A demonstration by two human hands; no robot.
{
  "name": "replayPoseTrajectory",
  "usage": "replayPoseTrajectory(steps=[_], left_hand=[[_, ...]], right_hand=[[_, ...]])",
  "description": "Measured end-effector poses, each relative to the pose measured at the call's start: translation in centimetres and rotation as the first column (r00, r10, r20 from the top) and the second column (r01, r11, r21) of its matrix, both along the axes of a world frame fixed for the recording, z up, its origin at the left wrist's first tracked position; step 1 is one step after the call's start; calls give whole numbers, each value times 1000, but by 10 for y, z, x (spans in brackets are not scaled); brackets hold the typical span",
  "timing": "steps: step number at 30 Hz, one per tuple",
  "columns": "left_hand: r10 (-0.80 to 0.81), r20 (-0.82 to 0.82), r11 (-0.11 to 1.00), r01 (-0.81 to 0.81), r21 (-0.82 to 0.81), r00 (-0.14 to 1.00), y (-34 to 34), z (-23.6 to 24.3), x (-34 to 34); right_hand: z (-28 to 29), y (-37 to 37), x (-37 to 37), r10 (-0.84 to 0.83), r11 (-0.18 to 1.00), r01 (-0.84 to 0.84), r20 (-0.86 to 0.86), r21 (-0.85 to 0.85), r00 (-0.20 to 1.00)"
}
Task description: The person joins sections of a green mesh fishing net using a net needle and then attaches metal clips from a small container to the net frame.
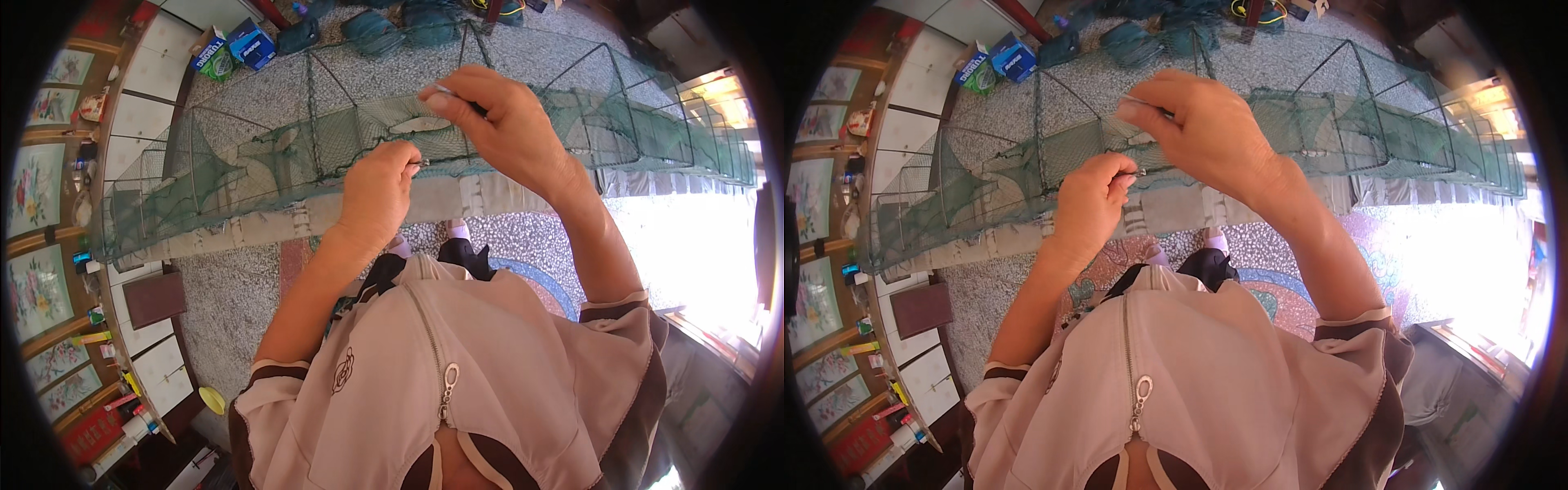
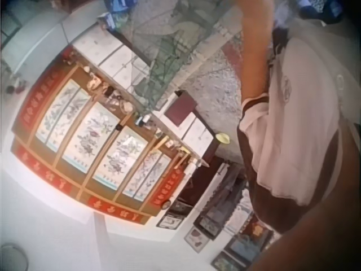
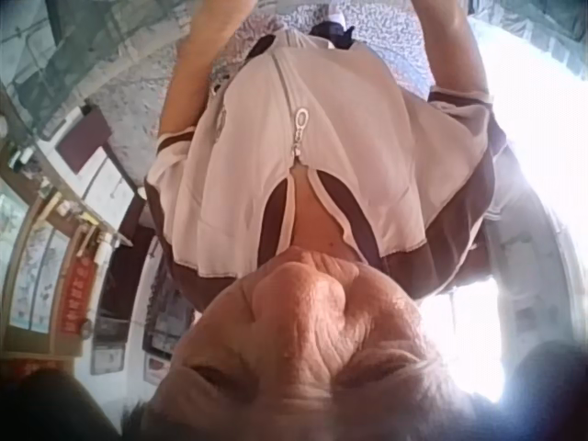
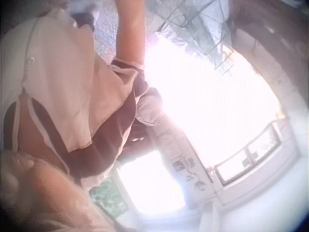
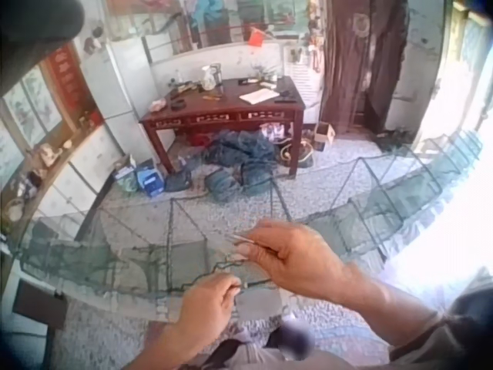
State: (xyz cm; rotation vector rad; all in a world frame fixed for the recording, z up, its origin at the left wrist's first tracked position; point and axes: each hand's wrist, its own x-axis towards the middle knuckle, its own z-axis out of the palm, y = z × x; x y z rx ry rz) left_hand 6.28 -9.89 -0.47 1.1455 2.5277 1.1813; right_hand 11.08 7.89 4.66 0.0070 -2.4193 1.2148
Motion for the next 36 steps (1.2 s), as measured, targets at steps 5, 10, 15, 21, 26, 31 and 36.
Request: replayPoseTrajectory(steps=[5, 10, 15, 21, 26, 31, 36], left_hand=[[23, -41, 999, -22, 38, 999, -1, -3, 3], [22, -63, 997, -17, 79, 998, -1, -5, 3], [36, -12, 997, -35, 68, 999, -3, -7, 4], [13, 13, 998, -13, 60, 1000, -3, -8, 4], [20, 15, 998, -21, 64, 1000, -2, -7, 5], [21, 20, 998, -22, 58, 1000, -3, -8, 5], [28, -12, 998, -27, 58, 1000, -2, -8, 6]], right_hand=[[21, 3, 11, 110, 873, -5, 187, -487, 976], [33, 23, 12, 195, 669, -193, -81, -718, 977], [55, 25, -4, -9, 620, -261, -339, -740, 941], [80, 33, -20, 37, 575, -420, -490, -702, 871], [93, 27, -36, 185, 604, -568, -595, -559, 782], [113, -5, -32, 222, 575, -572, -562, -584, 797], [113, -7, -36, 259, 599, -578, -549, -554, 795]])
